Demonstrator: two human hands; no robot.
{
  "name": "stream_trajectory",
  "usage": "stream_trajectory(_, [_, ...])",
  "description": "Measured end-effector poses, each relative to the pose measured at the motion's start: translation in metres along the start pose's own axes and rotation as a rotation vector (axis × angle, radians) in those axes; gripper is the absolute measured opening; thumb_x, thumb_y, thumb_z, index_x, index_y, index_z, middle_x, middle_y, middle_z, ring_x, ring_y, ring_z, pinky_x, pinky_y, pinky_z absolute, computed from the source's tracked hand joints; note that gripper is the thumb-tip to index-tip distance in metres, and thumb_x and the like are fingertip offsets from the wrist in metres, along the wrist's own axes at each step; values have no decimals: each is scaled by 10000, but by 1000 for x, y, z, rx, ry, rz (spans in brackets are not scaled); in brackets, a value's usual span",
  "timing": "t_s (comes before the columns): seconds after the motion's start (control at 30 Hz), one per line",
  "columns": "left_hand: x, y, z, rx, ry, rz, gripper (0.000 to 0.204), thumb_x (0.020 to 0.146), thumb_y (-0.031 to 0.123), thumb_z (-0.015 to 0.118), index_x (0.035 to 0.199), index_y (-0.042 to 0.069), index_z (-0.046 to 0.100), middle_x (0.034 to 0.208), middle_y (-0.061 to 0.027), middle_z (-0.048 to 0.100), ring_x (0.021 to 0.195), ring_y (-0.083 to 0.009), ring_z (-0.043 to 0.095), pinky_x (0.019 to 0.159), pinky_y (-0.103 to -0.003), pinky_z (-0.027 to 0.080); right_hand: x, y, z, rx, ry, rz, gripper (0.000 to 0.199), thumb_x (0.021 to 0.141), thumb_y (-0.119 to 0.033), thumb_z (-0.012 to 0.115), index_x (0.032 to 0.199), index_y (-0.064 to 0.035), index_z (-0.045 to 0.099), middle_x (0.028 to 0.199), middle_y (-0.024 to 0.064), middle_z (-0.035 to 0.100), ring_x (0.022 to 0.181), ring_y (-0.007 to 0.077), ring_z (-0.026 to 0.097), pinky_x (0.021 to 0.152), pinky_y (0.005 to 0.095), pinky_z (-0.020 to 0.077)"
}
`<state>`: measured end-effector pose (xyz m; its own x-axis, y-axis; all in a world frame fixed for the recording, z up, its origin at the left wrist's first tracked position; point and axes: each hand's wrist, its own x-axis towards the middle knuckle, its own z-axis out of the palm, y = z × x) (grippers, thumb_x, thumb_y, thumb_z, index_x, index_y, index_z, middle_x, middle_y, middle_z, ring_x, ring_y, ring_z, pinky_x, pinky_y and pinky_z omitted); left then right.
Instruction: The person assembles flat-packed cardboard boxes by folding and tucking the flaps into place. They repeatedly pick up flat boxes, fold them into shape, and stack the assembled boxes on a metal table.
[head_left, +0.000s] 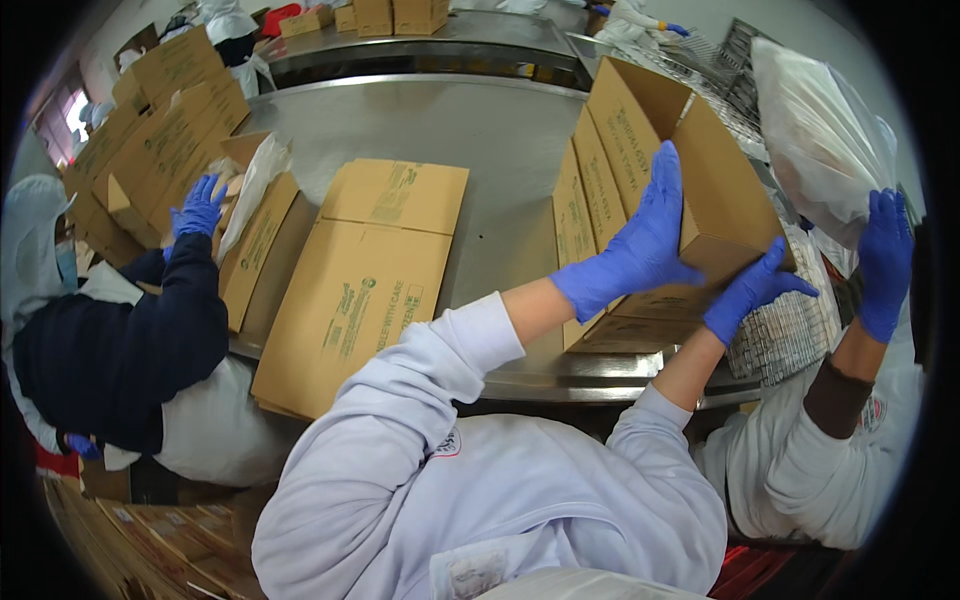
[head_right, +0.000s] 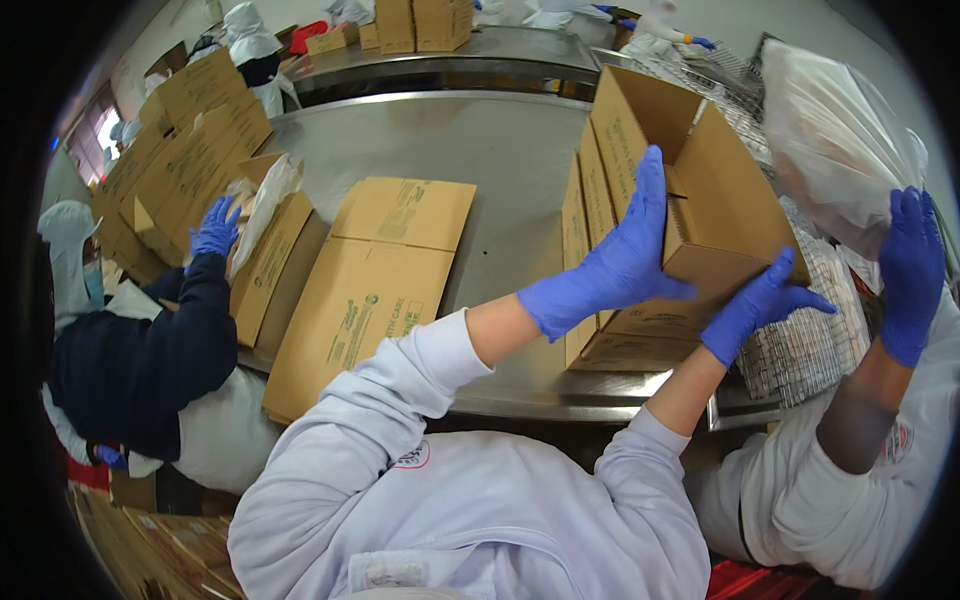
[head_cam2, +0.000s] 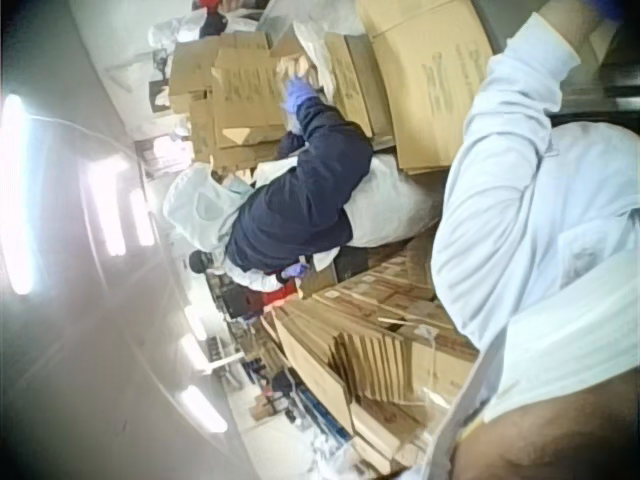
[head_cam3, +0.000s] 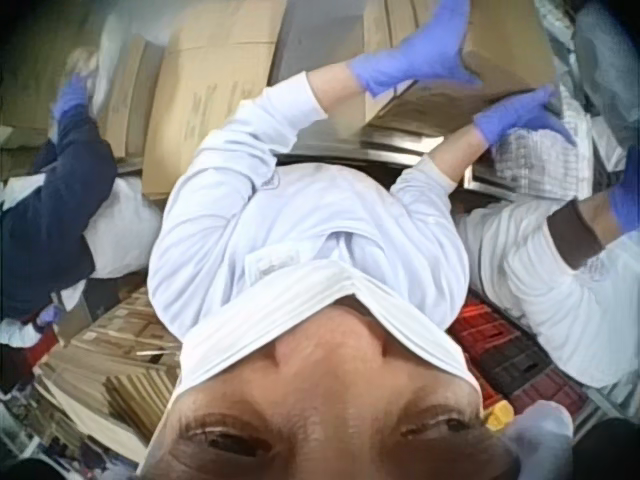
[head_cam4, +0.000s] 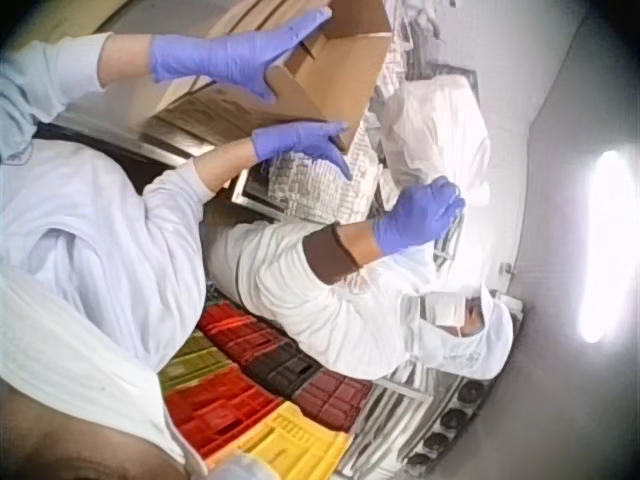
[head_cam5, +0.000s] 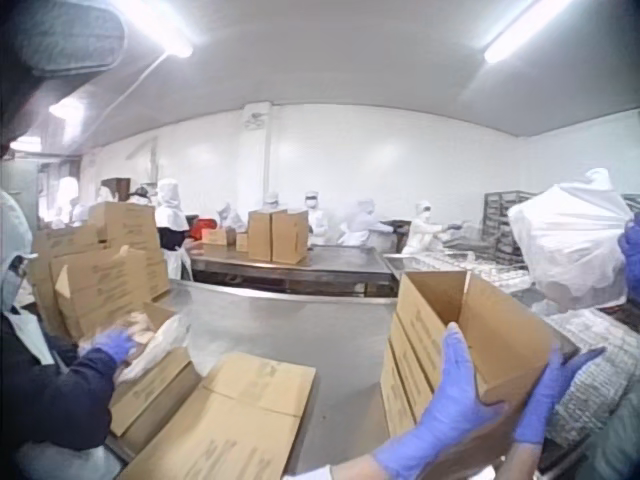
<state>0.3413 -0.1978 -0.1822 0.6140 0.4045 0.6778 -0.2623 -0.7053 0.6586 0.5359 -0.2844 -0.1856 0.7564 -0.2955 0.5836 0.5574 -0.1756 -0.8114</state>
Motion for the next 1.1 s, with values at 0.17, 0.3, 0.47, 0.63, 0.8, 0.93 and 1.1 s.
stream_trajectory(0.17, [-106, -25, -57, 616, -203, -490, 1369, 560, 482, 829, 1431, -2, -108, 1481, -289, -34, 1370, -472, -29, 1045, -637, 121, 33, 64, 15, -102, 134, -479, 618, 910, -255, 572, 1380, 49, 307, 1065, 225, 626, 896, 308, 644, 758, 351, 530])
stream_trajectory(0.3, [-247, -66, -106, 1172, -358, -1213, 1182, 645, 517, 751, 1454, 17, 49, 1473, -301, 63, 1297, -580, 105, 909, -729, 258, 8, 34, 12, 207, 128, -71, 600, 922, -247, 535, 1394, 23, 281, 1202, 181, 504, 1035, 253, 540, 854, 346, 461])
stream_trajectory(0.47, [-335, -97, -88, 1680, -486, -928, 718, 807, 226, 582, 1390, -49, 266, 1197, -400, 427, 1052, -586, 456, 765, -608, 450, -38, -13, 10, 524, 126, -51, 579, 937, -236, 490, 1411, -8, 247, 1372, 126, 351, 1208, 184, 409, 975, 340, 374])
stream_trajectory(0.63, [-197, 11, -186, 1360, -129, -482, 426, 800, 86, 497, 1201, -51, 457, 743, -220, 594, 590, -373, 612, 526, -416, 490, -146, -63, -33, 661, -238, -544, 667, 938, -264, 497, 1441, -9, 140, 1414, 161, 293, 1197, 256, 404, 978, 364, 380])
stream_trajectory(0.8, [-147, 114, -325, -135, 312, -682, 453, 865, 201, 572, 1269, 8, 508, 1076, -97, 643, 849, -223, 663, 723, -331, 539, -270, -78, 23, 795, -927, -172, 520, 960, -316, 464, 1371, -21, 344, 1418, 156, 347, 1299, 242, 340, 1069, 364, 280])
stream_trajectory(0.93, [-252, 31, -324, 232, 593, -571, 156, 862, 237, 588, 881, 88, 625, 778, 20, 557, 651, -80, 484, 609, -259, 447, -282, -98, 35, 986, -1089, 90, 509, 937, -319, 483, 1350, -36, 391, 1430, 144, 347, 1336, 234, 282, 1091, 383, 228])
stream_trajectory(1.1, [-324, -56, -228, 383, 307, -843, 370, 932, 389, 501, 1110, 78, 592, 937, -38, 603, 857, -149, 558, 751, -310, 457, -294, -163, 24, 1247, -1322, -272, 499, 907, -323, 507, 1324, -55, 450, 1445, 129, 347, 1382, 225, 209, 1119, 407, 163])
